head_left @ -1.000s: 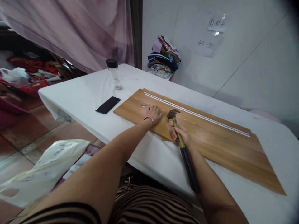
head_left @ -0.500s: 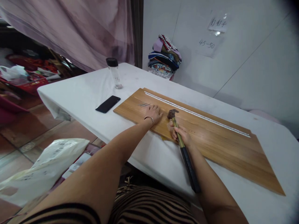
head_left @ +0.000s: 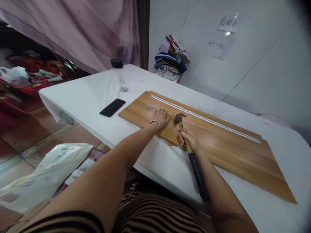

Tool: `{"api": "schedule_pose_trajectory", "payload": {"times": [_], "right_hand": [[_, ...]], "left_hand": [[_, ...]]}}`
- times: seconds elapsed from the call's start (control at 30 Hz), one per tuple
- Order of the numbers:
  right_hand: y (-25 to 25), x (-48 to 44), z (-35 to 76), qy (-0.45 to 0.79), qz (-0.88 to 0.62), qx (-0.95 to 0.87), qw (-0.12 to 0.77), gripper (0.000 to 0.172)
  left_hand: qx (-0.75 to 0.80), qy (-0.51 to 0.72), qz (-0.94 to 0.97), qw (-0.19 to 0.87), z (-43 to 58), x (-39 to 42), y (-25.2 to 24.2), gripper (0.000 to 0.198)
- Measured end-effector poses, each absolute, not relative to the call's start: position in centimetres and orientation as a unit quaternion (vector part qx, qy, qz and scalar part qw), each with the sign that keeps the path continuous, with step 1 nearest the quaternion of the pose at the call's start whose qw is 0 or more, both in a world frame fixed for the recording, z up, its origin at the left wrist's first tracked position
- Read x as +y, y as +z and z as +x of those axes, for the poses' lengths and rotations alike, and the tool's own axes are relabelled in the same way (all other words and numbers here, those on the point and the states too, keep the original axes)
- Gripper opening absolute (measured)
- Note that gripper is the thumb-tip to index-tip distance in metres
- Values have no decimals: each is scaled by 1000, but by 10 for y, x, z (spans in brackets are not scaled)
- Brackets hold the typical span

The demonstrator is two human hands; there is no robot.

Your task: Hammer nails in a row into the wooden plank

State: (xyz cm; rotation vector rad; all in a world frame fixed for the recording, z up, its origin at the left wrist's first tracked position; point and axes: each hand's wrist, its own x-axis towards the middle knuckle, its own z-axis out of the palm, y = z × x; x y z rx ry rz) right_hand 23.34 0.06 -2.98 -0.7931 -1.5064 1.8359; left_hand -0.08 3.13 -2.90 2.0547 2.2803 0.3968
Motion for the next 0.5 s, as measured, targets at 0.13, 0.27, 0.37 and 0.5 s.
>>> {"api": "schedule_pose_trajectory", "payload": {"times": [0.13, 0.27, 0.37, 0.5], "right_hand": [[-28, 1, 234, 701, -303, -561, 318, 50], [-27, 1, 233, 698, -313, -564, 312, 50], [-28, 1, 233, 698, -306, -567, 314, 49], [-27, 0, 234, 697, -305, -564, 320, 50]], "left_hand": [[738, 129, 662, 21, -2, 33, -31, 41], [738, 133, 662, 19, -2, 33, -33, 41], [738, 137, 660, 21, -1, 33, -32, 40], [740, 135, 658, 25, -1, 33, -32, 39]]}}
